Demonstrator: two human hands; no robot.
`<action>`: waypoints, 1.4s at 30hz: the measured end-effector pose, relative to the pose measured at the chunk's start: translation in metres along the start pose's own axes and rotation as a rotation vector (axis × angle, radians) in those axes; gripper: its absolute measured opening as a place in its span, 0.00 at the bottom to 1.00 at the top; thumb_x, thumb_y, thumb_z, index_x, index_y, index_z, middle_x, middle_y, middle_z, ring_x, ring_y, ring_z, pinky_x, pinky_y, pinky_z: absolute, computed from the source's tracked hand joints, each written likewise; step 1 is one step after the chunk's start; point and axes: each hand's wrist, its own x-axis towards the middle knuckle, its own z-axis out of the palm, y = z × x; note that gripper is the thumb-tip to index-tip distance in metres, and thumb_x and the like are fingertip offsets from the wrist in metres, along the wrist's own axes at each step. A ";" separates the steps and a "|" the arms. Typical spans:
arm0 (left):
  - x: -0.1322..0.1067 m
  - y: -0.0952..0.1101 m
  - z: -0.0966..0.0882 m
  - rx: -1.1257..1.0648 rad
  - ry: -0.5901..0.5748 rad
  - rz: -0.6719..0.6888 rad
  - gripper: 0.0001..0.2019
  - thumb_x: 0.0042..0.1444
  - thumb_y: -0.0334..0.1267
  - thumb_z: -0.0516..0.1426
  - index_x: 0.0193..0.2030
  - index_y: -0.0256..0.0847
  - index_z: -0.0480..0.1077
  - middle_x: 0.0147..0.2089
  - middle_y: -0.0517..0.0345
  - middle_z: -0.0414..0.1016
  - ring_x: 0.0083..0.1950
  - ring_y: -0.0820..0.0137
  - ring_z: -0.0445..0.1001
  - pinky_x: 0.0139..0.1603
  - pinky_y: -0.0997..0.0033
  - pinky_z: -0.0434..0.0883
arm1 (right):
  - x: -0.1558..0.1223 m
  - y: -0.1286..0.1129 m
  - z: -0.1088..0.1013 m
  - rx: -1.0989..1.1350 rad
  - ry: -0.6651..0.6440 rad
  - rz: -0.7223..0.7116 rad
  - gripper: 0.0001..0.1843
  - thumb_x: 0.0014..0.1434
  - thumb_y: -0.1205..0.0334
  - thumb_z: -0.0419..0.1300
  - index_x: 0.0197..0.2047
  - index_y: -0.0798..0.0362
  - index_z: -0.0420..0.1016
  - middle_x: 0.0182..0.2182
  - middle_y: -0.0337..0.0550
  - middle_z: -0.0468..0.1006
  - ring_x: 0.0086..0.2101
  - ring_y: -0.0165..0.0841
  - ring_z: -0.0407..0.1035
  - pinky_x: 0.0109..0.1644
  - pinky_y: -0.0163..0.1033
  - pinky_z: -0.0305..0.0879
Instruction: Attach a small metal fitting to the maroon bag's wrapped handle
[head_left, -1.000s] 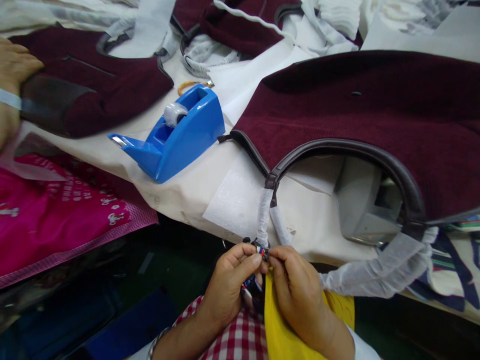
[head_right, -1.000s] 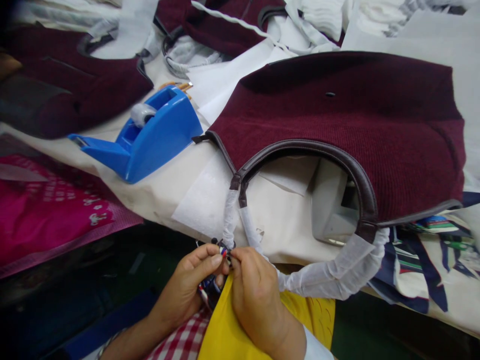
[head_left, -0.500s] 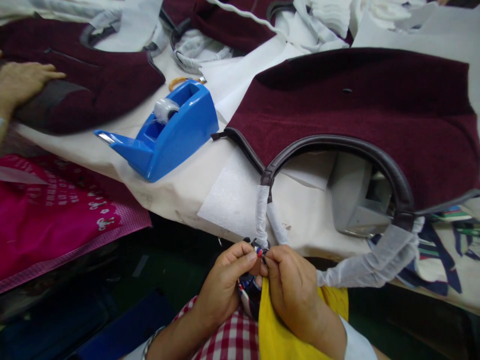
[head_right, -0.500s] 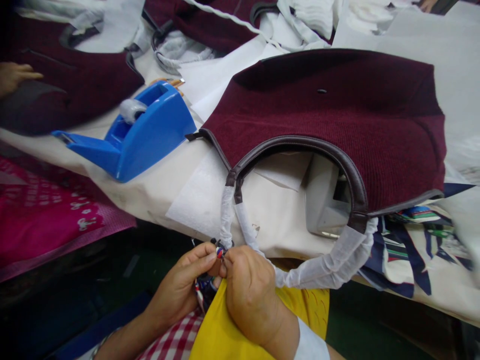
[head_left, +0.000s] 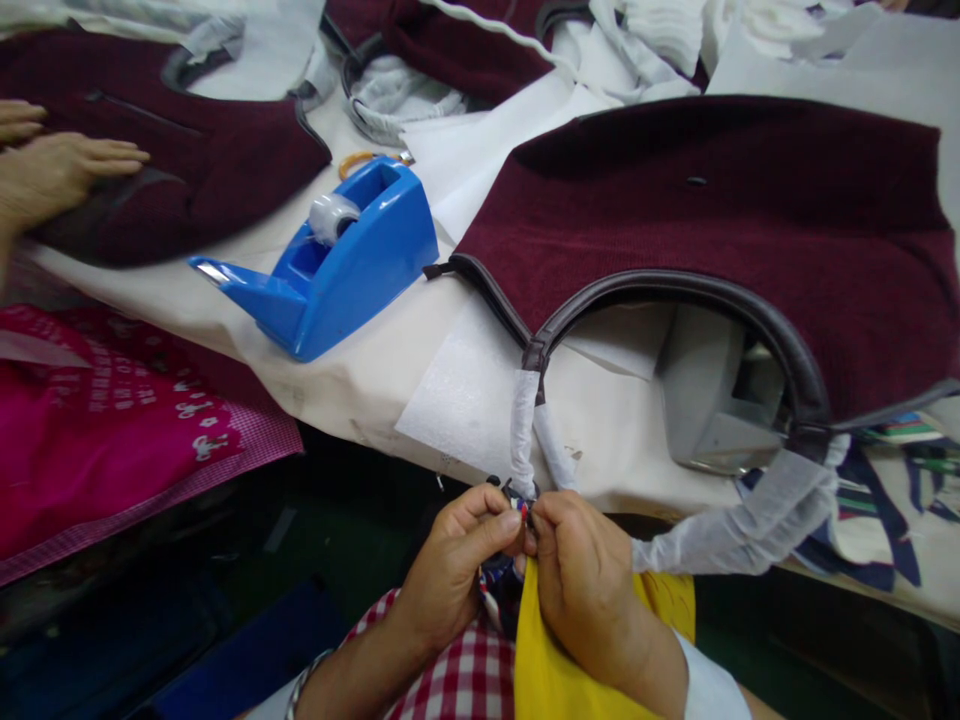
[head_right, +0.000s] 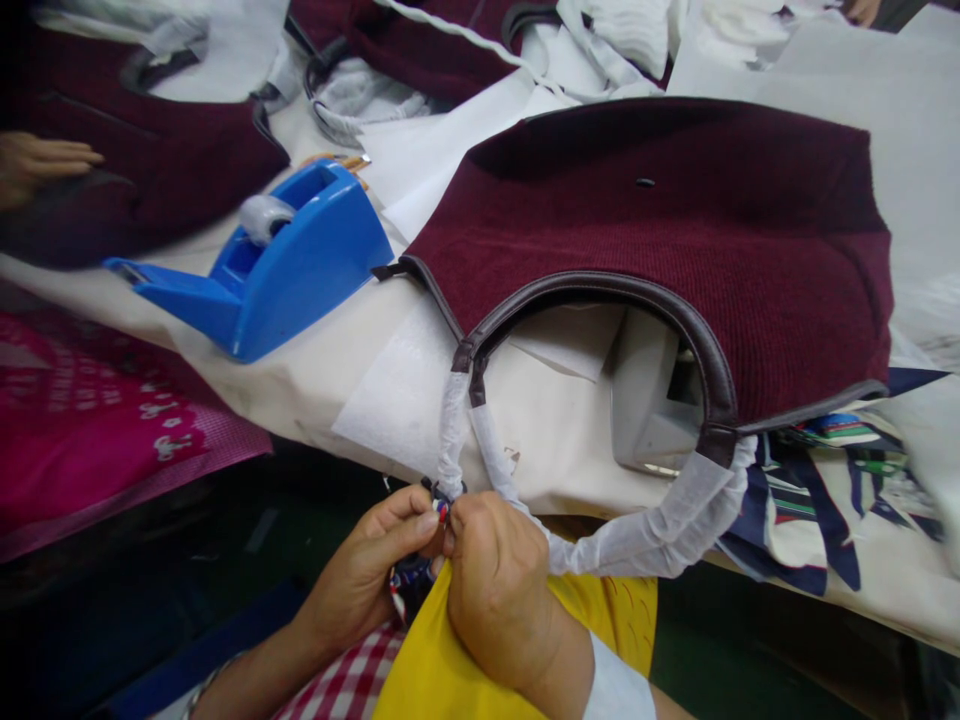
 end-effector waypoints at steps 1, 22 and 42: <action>0.000 0.000 0.000 0.004 -0.002 0.001 0.06 0.49 0.34 0.58 0.25 0.36 0.64 0.23 0.61 0.71 0.23 0.79 0.68 0.27 0.79 0.62 | 0.000 0.000 0.000 0.001 -0.003 -0.004 0.05 0.59 0.75 0.51 0.34 0.57 0.62 0.23 0.41 0.64 0.26 0.29 0.59 0.29 0.35 0.57; 0.000 0.006 0.006 0.482 0.178 0.157 0.09 0.48 0.38 0.57 0.24 0.37 0.63 0.24 0.63 0.68 0.28 0.77 0.66 0.31 0.77 0.63 | 0.001 0.006 0.010 0.038 -0.005 0.021 0.05 0.59 0.75 0.49 0.36 0.57 0.62 0.26 0.42 0.65 0.28 0.30 0.61 0.31 0.35 0.59; -0.008 0.005 0.007 1.486 0.287 0.661 0.10 0.55 0.37 0.50 0.24 0.40 0.65 0.24 0.59 0.69 0.28 0.73 0.67 0.30 0.72 0.58 | 0.021 -0.011 -0.017 0.402 -0.293 0.812 0.11 0.59 0.55 0.54 0.29 0.52 0.68 0.21 0.35 0.69 0.22 0.27 0.63 0.24 0.30 0.56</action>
